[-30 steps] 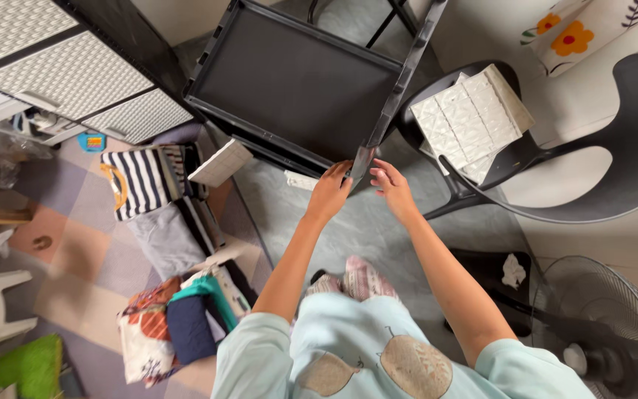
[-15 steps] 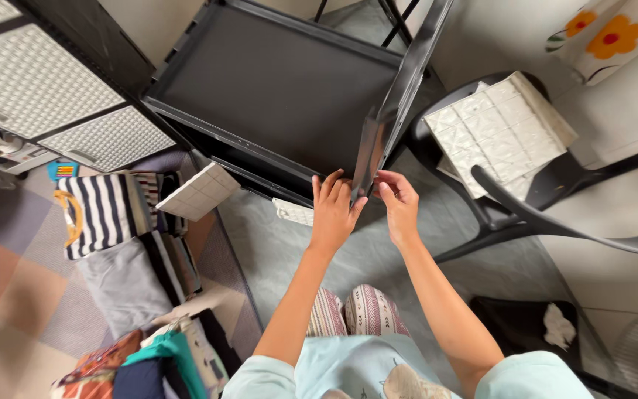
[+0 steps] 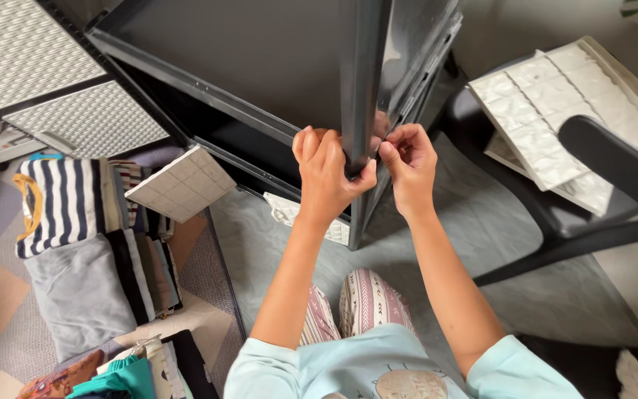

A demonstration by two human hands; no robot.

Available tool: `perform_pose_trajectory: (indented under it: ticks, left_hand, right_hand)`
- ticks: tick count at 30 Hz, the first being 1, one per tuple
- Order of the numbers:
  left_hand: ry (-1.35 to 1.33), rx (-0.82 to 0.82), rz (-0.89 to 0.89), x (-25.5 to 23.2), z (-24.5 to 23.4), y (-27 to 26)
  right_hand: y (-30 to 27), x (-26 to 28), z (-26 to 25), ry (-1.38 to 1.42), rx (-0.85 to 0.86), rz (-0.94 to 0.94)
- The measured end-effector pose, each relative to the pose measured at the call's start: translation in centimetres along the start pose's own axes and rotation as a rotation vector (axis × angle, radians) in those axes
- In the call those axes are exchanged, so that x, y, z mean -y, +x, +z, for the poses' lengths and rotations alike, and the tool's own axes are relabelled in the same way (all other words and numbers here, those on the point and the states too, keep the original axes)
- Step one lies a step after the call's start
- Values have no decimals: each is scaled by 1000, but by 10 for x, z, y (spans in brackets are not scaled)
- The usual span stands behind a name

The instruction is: The person assembles a black plastic storage box by hand, snapping the lid and base together and aligning the edges. The person then picks up a yellow comb from a nearby shelf and places it on the assembled box.

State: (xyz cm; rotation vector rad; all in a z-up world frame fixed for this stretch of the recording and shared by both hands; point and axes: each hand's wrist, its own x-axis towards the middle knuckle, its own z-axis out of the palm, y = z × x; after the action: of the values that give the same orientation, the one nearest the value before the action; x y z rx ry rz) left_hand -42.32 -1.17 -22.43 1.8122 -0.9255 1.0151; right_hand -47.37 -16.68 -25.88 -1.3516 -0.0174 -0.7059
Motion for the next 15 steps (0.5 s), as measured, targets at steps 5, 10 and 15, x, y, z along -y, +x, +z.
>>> perform_pose_trajectory:
  ticks: [5,10,15]
  left_hand:
    - [2,-27,19,17,-9,4]
    - [74,-81,-46,16,3,-12]
    - [-40,-163,-210,-6,32,-37]
  right_hand:
    - [9,-3,17,10,27,3]
    - [12,-7,13,46,86,-39]
    - [16,-18,-13,35,101,-139]
